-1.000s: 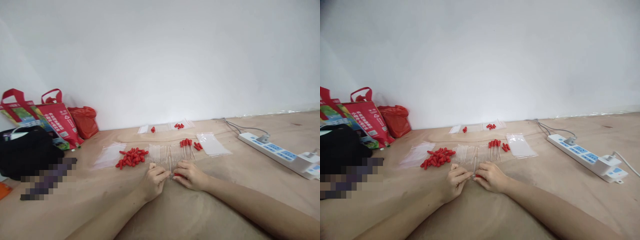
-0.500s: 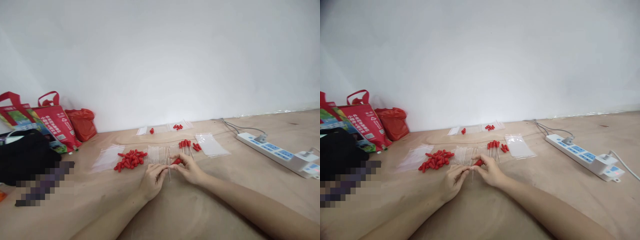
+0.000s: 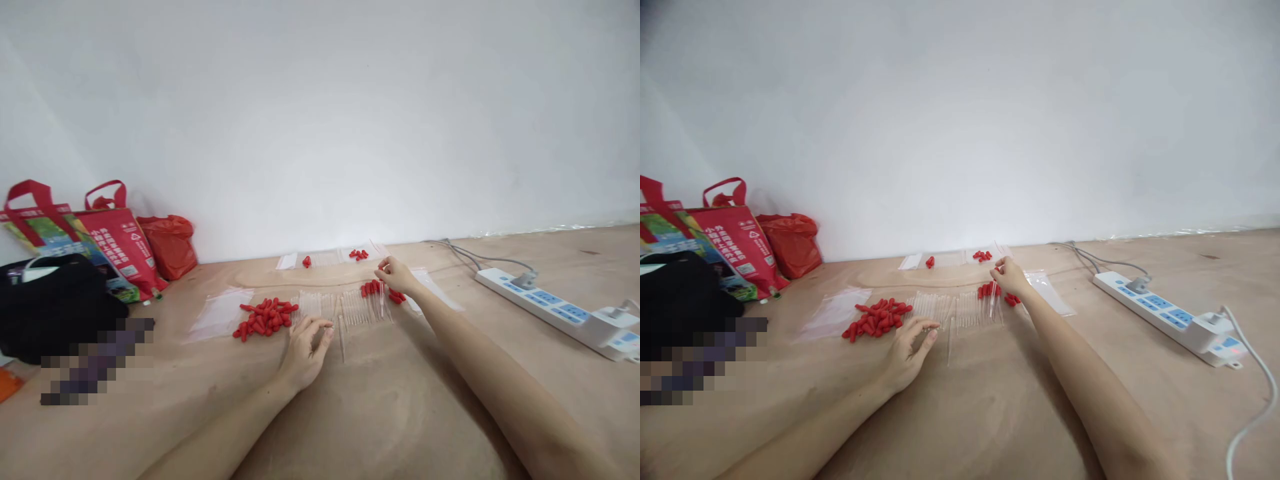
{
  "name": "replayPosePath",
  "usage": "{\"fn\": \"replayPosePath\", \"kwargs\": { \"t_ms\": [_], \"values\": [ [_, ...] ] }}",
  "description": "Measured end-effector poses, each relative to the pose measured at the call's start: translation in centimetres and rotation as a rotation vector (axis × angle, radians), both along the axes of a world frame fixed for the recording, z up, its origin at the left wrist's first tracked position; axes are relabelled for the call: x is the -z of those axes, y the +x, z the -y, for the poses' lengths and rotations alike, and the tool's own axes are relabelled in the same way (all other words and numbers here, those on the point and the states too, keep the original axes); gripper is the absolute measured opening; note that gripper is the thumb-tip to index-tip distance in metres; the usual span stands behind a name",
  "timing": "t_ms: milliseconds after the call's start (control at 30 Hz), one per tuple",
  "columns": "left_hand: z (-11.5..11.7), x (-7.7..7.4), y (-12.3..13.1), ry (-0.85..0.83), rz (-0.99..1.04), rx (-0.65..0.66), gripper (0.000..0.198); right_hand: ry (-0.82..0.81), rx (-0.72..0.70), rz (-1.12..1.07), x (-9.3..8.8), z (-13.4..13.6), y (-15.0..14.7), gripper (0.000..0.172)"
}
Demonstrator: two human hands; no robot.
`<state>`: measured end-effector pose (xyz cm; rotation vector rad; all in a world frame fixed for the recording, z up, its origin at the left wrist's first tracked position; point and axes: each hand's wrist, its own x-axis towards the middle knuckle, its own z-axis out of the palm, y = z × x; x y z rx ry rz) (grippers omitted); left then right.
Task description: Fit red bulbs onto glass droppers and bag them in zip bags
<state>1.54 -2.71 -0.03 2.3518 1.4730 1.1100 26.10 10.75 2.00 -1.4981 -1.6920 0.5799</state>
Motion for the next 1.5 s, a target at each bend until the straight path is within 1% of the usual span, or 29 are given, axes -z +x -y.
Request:
{"fn": "replayPosePath", "kwargs": {
  "t_ms": [100, 167, 233, 300, 400, 467, 567, 633, 733, 800, 900, 1000, 1133, 1233, 1300, 1367, 1433, 1500],
  "values": [
    [0.3, -0.2, 0.1, -0.013, -0.05, 0.009, 0.019, 0.005, -0.002, 0.201, 1.5, -0.4, -0.3, 0.014],
    [0.4, -0.3, 0.1, -0.021, -0.075, 0.012, 0.019, 0.011, -0.007, 0.277, 2.0, -0.5, -0.6, 0.015],
    [0.5, -0.3, 0.1, -0.024, -0.088, 0.011, 0.019, 0.018, 0.023, 0.316, 2.2, -0.5, -0.6, 0.021],
    [0.5, -0.3, 0.2, -0.022, -0.096, 0.008, 0.018, 0.025, 0.083, 0.33, 2.0, -0.4, -0.2, 0.025],
    [0.4, -0.1, 0.4, -0.027, -0.124, 0.009, 0.015, 0.02, 0.154, 0.391, 1.3, 0.2, 1.3, 0.022],
    [0.3, 0.1, 0.8, -0.049, -0.158, -0.003, 0.017, -0.012, 0.135, 0.464, 0.8, 0.9, 2.4, 0.018],
    [-0.1, 0.3, 1.4, -0.111, -0.198, -0.065, 0.028, -0.094, 0.049, 0.562, 0.2, 2.2, 3.3, 0.019],
    [-0.4, 0.4, 1.8, -0.145, -0.22, -0.114, 0.033, -0.14, 0.02, 0.618, 0.1, 2.9, 3.4, 0.02],
    [-0.8, 0.1, 2.4, -0.172, -0.284, -0.169, 0.035, -0.172, 0.026, 0.671, 0.2, 3.6, 3.0, 0.018],
    [-1.1, -0.2, 2.8, -0.185, -0.35, -0.185, 0.031, -0.175, 0.044, 0.687, 0.4, 3.8, 2.7, 0.017],
    [-1.4, -0.5, 3.3, -0.171, -0.437, -0.201, 0.022, -0.172, 0.107, 0.7, 0.7, 3.8, 2.4, 0.017],
    [-1.7, -0.4, 3.4, -0.14, -0.465, -0.211, 0.02, -0.172, 0.155, 0.714, 0.9, 3.9, 2.2, 0.016],
    [-1.8, -0.4, 2.7, -0.13, -0.5, -0.205, 0.022, -0.162, 0.133, 0.74, 1.0, 4.1, 2.0, 0.013],
    [-1.6, -1.0, 1.6, -0.134, -0.525, -0.201, 0.021, -0.15, 0.119, 0.76, 0.8, 4.1, 1.9, 0.012],
    [-1.3, -1.4, 0.6, -0.145, -0.501, -0.174, 0.019, -0.14, 0.116, 0.751, 0.5, 4.0, 1.9, 0.012],
    [-1.1, -1.5, -0.4, -0.146, -0.421, -0.105, 0.016, -0.119, 0.099, 0.712, -0.1, 3.9, 1.9, 0.013],
    [-1.0, -1.1, -1.3, -0.102, -0.316, -0.021, 0.016, -0.077, 0.078, 0.631, -0.6, 4.0, 1.8, 0.013],
    [-0.9, -0.4, -2.0, -0.022, -0.236, 0.045, 0.02, -0.016, 0.029, 0.488, -0.9, 4.4, 1.2, 0.01]
  ]
}}
